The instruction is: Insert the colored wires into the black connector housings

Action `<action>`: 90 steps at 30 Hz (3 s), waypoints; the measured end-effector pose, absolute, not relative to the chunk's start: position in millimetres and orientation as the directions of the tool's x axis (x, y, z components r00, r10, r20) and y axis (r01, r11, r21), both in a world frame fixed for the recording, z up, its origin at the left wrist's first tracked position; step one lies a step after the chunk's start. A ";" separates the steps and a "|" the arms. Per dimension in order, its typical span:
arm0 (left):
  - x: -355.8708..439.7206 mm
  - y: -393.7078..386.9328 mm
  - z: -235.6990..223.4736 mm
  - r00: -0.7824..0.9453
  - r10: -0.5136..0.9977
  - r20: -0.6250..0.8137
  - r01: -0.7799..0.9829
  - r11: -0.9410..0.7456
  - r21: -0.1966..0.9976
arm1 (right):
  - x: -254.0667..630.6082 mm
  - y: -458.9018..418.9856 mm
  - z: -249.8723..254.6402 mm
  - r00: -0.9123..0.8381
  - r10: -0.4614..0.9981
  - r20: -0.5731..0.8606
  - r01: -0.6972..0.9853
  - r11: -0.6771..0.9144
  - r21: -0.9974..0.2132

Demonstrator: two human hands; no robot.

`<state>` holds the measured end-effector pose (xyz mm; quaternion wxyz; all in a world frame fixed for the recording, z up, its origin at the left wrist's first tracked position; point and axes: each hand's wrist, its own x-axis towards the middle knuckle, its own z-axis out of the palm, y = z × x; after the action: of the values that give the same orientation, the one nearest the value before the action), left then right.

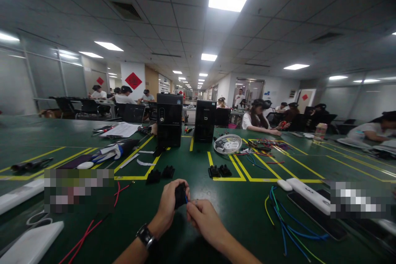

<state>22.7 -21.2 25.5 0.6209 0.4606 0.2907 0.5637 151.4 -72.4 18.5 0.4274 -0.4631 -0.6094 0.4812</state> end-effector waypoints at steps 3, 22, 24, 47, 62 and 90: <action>22.3 -21.8 28.9 0.161 0.966 0.202 -0.419 -0.118 0.900 | 151.9 -75.7 29.8 -0.171 0.981 0.096 0.104 0.115 -0.988; 33.7 -26.0 29.3 0.132 0.991 0.017 -0.630 0.071 0.774 | 121.8 -80.0 15.6 -0.048 0.924 0.380 0.576 0.336 -0.745; 30.1 -22.7 27.3 0.172 0.985 -0.001 -0.647 0.113 0.754 | 121.6 -79.1 16.7 -0.071 0.915 0.396 0.593 0.358 -0.721; 25.7 -27.2 32.0 0.185 0.957 0.221 -0.516 -0.097 0.851 | 143.7 -81.5 32.8 -0.078 0.928 0.364 0.483 0.354 -0.801; 33.6 -24.4 27.9 0.029 1.000 -0.006 -0.603 0.023 0.797 | 134.2 -72.0 18.9 -0.056 0.928 0.367 0.691 0.302 -0.657; 9.7 -7.6 42.0 0.066 0.989 0.131 -0.799 -0.026 0.601 | 144.3 -75.6 11.0 -0.115 0.948 0.298 0.644 0.299 -0.704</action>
<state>9.7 -7.6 42.0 0.6762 0.2756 0.1729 0.6610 144.3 -75.6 11.0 0.3673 -0.5547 -0.7175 0.2065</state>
